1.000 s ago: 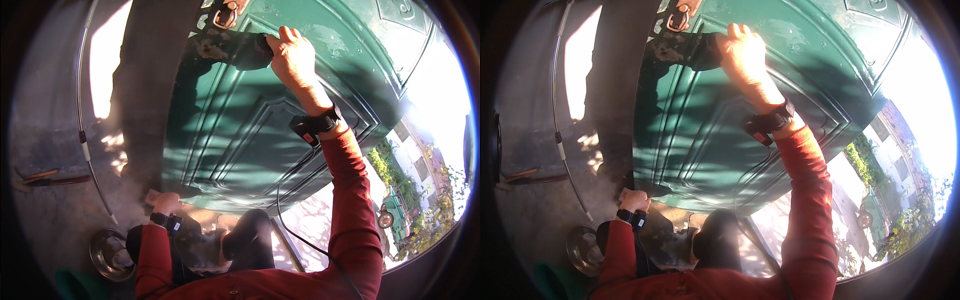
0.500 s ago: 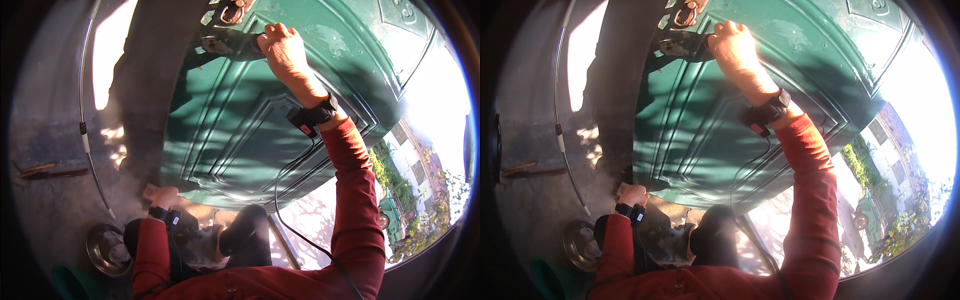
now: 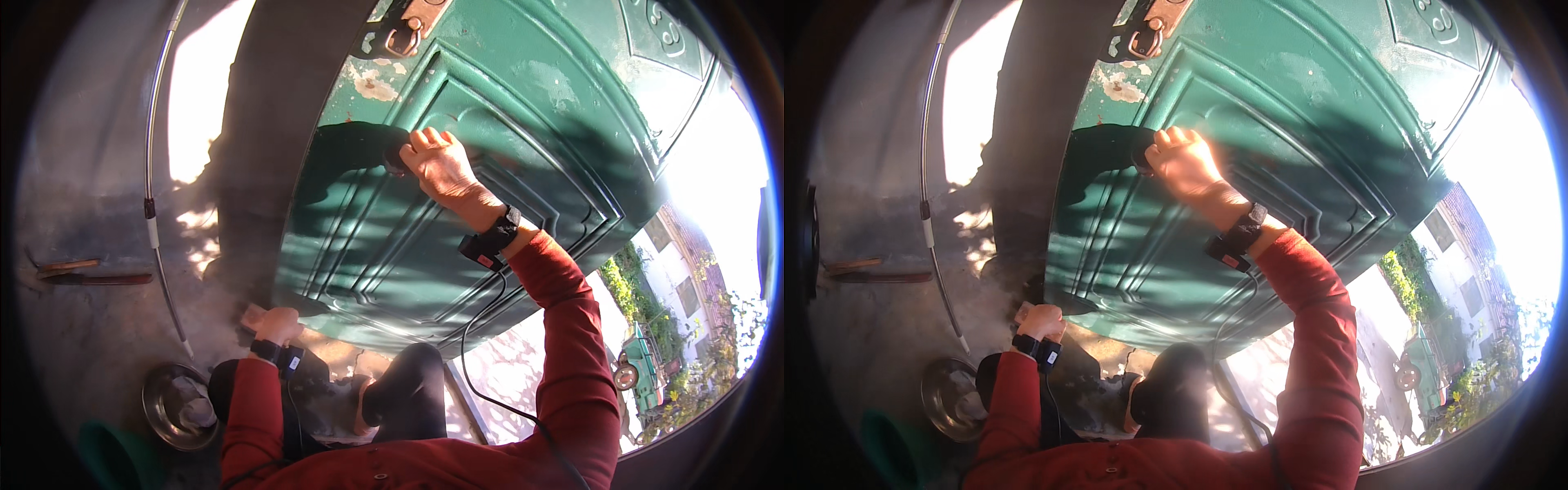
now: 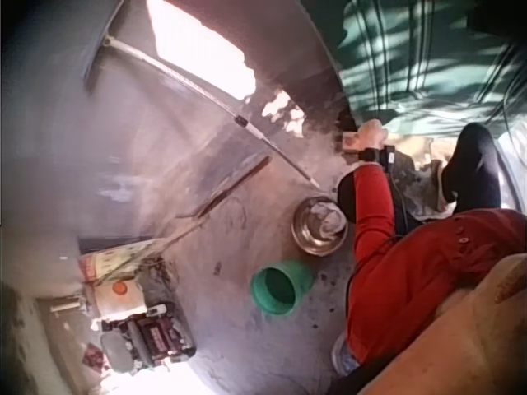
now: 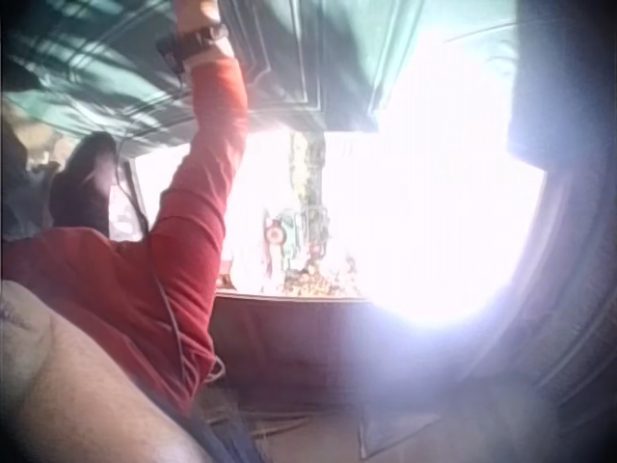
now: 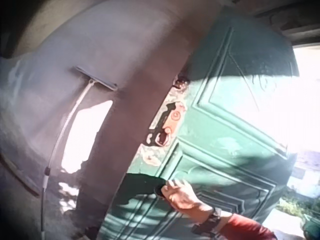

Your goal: The person sits on the ground and sands a green metal door using a handheld electric sander. They move the sander across the door surface in overlapping strokes, covering the panels and edges.

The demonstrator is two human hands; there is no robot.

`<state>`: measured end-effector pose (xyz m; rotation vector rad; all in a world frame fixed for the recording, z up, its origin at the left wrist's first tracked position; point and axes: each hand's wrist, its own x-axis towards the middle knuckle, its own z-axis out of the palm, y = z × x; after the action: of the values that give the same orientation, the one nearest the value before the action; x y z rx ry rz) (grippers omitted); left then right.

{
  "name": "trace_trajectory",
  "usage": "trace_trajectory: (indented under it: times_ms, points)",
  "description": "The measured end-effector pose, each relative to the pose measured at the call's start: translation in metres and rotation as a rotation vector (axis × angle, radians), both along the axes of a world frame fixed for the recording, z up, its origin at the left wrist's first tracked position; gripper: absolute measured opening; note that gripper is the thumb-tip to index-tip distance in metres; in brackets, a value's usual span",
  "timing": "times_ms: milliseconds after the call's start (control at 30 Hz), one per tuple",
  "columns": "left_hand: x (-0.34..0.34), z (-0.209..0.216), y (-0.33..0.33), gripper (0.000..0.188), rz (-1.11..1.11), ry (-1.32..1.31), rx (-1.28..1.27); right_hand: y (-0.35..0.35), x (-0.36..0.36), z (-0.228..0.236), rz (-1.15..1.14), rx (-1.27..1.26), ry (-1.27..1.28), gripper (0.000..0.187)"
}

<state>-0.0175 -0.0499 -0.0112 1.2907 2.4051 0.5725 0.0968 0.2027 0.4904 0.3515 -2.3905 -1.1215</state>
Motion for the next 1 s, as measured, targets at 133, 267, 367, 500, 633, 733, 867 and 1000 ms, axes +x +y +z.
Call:
trace_trajectory:
  times_ms: [133, 267, 367, 500, 633, 733, 867, 1000]
  points:
    - [0.004, 0.014, 0.011, 0.038, -0.03, 0.03, 0.021, 0.006, 0.011, 0.071, 0.087, -0.044, 0.331, 0.028]
    - [0.003, 0.018, 0.009, 0.039, -0.032, 0.025, 0.024, 0.008, 0.038, 0.114, -0.04, -0.038, 0.541, 0.033]
    - [0.001, 0.015, 0.007, 0.039, -0.013, 0.006, -0.002, 0.014, 0.059, 0.134, -0.135, -0.066, 0.617, 0.021]
    - [0.003, 0.01, 0.006, 0.039, -0.021, 0.031, 0.001, 0.01, 0.053, 0.145, -0.098, 0.004, 0.527, 0.02]
    - [0.007, 0.008, 0.008, 0.037, -0.027, 0.042, 0.029, -0.007, 0.008, 0.144, 0.065, 0.014, 0.524, 0.024]
    - [0.007, 0.011, 0.007, 0.038, -0.06, 0.087, 0.053, -0.013, -0.007, 0.151, 0.128, 0.012, 0.49, 0.025]
    - [0.003, 0.018, 0.003, 0.039, -0.008, -0.072, -0.007, -0.004, 0.023, 0.155, 0.024, -0.053, 0.427, 0.025]
    - [0.005, 0.024, 0.0, 0.037, -0.004, -0.039, -0.041, 0.004, 0.045, 0.151, -0.133, -0.113, 0.473, 0.016]
